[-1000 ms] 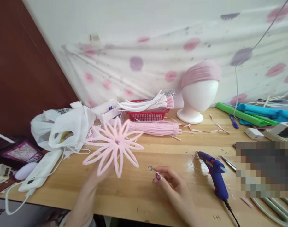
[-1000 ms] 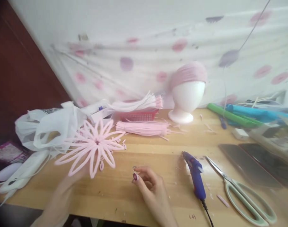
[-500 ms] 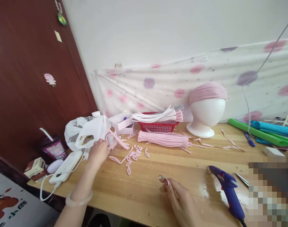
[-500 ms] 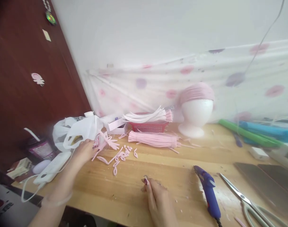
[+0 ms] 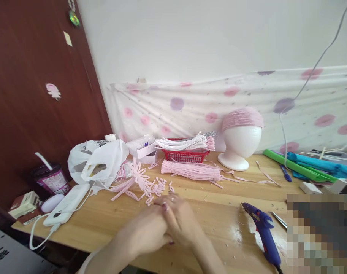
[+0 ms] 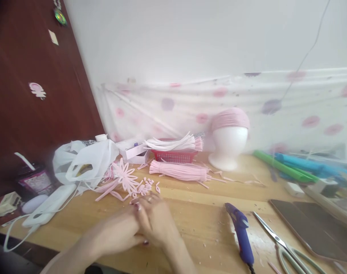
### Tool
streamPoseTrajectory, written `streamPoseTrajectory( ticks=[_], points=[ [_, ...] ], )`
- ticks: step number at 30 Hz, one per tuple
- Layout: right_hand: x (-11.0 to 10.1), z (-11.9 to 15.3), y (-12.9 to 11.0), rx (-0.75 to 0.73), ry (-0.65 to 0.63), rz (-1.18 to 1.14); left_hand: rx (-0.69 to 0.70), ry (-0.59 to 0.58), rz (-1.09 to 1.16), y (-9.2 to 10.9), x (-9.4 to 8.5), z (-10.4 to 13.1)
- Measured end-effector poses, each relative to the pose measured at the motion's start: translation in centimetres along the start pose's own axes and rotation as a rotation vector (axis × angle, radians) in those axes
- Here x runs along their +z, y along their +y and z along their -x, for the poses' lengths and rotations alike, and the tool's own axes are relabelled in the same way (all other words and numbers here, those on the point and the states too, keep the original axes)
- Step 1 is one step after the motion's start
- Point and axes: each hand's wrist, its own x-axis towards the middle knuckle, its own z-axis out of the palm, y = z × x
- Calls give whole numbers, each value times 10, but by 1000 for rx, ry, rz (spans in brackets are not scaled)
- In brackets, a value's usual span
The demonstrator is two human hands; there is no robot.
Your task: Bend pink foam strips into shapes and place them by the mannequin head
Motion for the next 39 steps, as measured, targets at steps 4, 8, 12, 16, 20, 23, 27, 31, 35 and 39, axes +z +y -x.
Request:
streamPoseTrajectory(
  ticks=[4, 8, 12, 16, 20, 23, 27, 31, 35, 39],
  points=[
    [-19, 31, 40, 345, 111, 107, 229, -311, -292, -5, -59, -31],
    [-23, 53, 51, 469, 156, 89, -85, 83, -616, -59, -89, -66],
    [-21, 58, 44, 453, 143, 184, -44, 73, -607, -105, -76, -92],
    [-20, 62, 45, 436, 102, 220, -31, 73, -569, -120, -55, -95],
    [-20, 64, 48, 483, 112, 207, -17, 159, -469, -125, -50, -92],
    [-21, 64, 48, 494, 81, 158, -31, 273, -347, -128, -57, -95],
    [-21, 65, 47, 543, 68, 91, -8, 317, -160, -120, -66, -97],
    [-15, 64, 39, 692, 197, -136, 36, 194, -10, -81, -44, -83],
    [-11, 46, 27, 771, 424, -394, 128, -22, 79, -25, 13, -51],
    [-33, 28, 20, 840, 527, -515, 413, -327, 147, 13, 64, -25]
  ],
)
